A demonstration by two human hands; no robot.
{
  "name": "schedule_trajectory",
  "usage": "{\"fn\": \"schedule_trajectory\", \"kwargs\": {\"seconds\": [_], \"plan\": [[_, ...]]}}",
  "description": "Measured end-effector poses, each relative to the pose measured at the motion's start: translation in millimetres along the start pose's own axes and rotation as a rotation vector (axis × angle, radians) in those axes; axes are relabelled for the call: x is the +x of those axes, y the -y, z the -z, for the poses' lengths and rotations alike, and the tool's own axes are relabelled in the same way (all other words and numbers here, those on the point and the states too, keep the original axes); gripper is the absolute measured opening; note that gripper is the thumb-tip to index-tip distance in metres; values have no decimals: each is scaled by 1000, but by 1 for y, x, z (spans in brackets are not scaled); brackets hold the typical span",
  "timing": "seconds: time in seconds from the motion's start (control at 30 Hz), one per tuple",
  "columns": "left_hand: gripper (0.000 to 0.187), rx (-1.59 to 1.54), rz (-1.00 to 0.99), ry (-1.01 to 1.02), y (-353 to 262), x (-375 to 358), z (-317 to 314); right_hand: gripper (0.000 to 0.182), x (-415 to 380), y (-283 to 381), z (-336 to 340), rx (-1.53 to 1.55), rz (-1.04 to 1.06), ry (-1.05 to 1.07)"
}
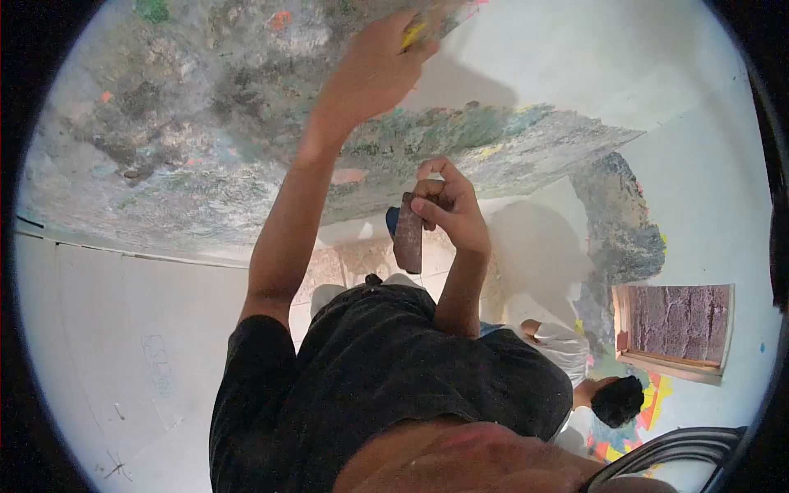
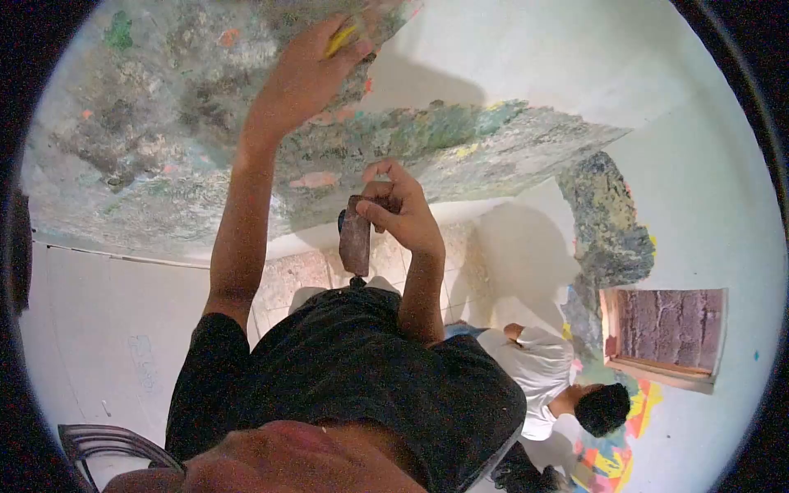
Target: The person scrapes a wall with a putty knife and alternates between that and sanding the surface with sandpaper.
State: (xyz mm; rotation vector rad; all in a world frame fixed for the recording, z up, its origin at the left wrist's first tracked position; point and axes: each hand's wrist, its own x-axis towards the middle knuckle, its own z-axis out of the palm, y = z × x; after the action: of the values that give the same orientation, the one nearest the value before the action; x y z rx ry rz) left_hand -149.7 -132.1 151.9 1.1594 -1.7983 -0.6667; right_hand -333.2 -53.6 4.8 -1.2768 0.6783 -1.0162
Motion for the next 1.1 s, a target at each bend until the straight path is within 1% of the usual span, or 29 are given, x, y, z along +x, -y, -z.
{"fn": "schedule_trajectory", "kwargs": {"seconds": [0.1, 0.2, 0.3, 0.37, 0.43, 0.47, 0.53, 0.6, 0.67, 0.7, 0.8, 0.9, 0.97, 1.1], "plan": [[30, -38, 129, 64, -41, -4, 11, 34, 3, 0, -4, 26, -6, 3], [29, -130, -18, -32, -17, -11, 5, 33, 0, 0, -3, 25, -5, 13], [32, 122, -60, -13, -15, 8, -5, 33, -8, -6, -1, 6, -46, 10], [32, -65, -199, -133, 5, 14, -27, 33, -1, -2, -5, -4, -23, -4], [31, -151, -128, -129, -2, 8, -25, 33, -7, 0, -1, 1, -24, 21], [30, -138, 10, -55, -7, -3, -12, 33, -9, 0, 2, 7, -16, 24], [27, -44, 58, -38, -14, -2, -10, 34, -9, -3, 12, 20, -29, -1], [24, 104, -87, -168, -10, 0, -21, 33, -11, -7, 14, 29, -43, -32], [23, -26, -26, -126, -11, -7, -14, 33, -7, -10, 14, 34, -27, -79], [23, -94, 0, -105, -13, -8, -13, 33, -10, -11, 15, 40, -42, -52], [22, 11, 9, -107, -16, 1, -14, 33, -9, -9, 19, 30, -33, -5], [34, 114, -56, -141, 6, -2, -19, 32, -2, -8, 14, 5, -15, 6], [33, 177, -99, -170, 11, 4, -19, 32, 1, -11, 13, 39, 12, -1], [33, 283, -190, -218, 13, -1, -16, 31, 5, -11, 12, 26, -19, 9]]}}
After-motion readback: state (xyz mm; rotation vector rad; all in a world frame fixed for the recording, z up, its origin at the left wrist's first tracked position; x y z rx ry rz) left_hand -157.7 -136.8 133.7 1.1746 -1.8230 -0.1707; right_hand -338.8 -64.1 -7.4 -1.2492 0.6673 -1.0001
